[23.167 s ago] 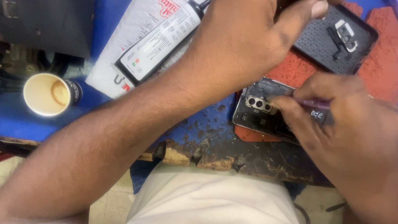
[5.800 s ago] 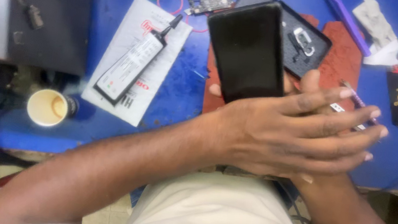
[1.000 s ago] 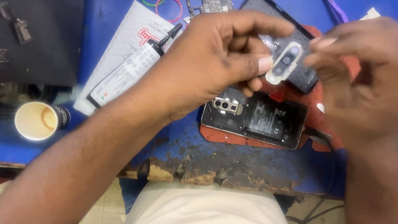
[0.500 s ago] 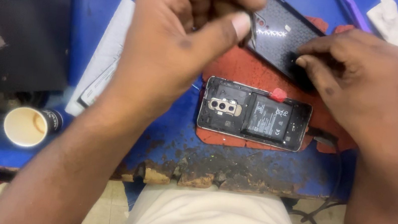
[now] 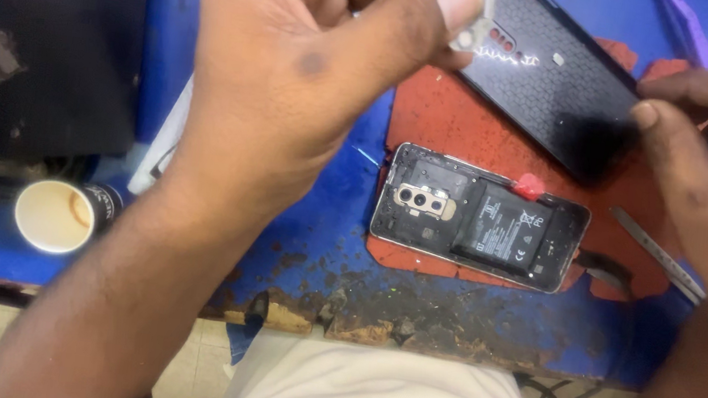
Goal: The person works on the internal components of a disassembled smartphone placed on a workbench. They use tweezers and a screwdriver to manipulate small parts and connectors near the camera module and battery area.
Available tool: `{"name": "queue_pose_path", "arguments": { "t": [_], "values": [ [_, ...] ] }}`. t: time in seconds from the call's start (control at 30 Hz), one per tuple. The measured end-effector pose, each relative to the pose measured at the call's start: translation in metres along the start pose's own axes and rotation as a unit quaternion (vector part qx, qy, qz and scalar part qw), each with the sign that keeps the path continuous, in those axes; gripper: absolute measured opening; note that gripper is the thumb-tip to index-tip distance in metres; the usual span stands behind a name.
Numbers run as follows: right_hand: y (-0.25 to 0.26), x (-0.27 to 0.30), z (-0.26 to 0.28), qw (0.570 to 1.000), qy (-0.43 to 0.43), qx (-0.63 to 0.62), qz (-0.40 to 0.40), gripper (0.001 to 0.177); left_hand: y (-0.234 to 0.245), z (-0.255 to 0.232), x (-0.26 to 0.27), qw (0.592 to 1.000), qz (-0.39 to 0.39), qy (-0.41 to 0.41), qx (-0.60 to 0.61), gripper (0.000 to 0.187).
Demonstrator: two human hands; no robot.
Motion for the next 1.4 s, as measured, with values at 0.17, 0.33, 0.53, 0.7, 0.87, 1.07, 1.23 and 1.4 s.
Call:
{"name": "queue_pose_path", "arguments": {
  "t": [0.17, 0.33, 0.53, 0.7, 0.87, 1.07, 1.23, 1.4],
  "values": [
    [-0.004, 0.010, 0.012, 1.000, -0.004, -0.024, -0.007, 0.015, -0.003, 0.003, 0.000, 0.999, 0.023, -0.004, -0.025, 0.005],
    [-0.011, 0.008, -0.003, 0.988, -0.121, -0.091, 0.008, 0.011, 0.004, 0.004, -0.004, 1.000, 0.015, 0.005, -0.027, 0.003],
    [-0.016, 0.016, -0.022, 0.991, -0.104, -0.085, 0.014, 0.008, 0.011, 0.010, -0.007, 0.999, -0.022, 0.043, -0.012, 0.005],
    [-0.017, 0.016, -0.021, 0.990, -0.111, -0.084, 0.019, 0.009, 0.007, 0.013, -0.005, 0.999, -0.006, 0.040, -0.010, 0.005],
    [-0.014, 0.012, -0.008, 0.975, -0.201, -0.093, 0.031, 0.014, 0.006, 0.016, -0.003, 0.999, 0.012, 0.040, -0.011, 0.006],
    [-0.015, 0.004, 0.005, 0.978, -0.191, -0.072, 0.038, 0.016, 0.005, 0.018, -0.003, 0.999, 0.017, 0.044, 0.001, 0.004],
    [-0.016, 0.008, 0.002, 0.982, -0.173, -0.056, 0.044, 0.017, 0.004, 0.018, -0.003, 0.999, 0.021, 0.041, -0.010, 0.003],
    [-0.014, 0.003, 0.007, 0.988, -0.138, -0.051, 0.046, 0.017, 0.008, 0.016, -0.004, 0.999, -0.008, 0.034, -0.006, 0.003]
  ]
}}
Point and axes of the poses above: each hand's wrist, its own x-axis away from the middle knuckle, its own y-axis out of the back of the hand, z = x × y, the point moved 8 cm from there along -x, towards the middle knuckle, and after that the axes turned 1 degree about -y, right-handed, at the moved point
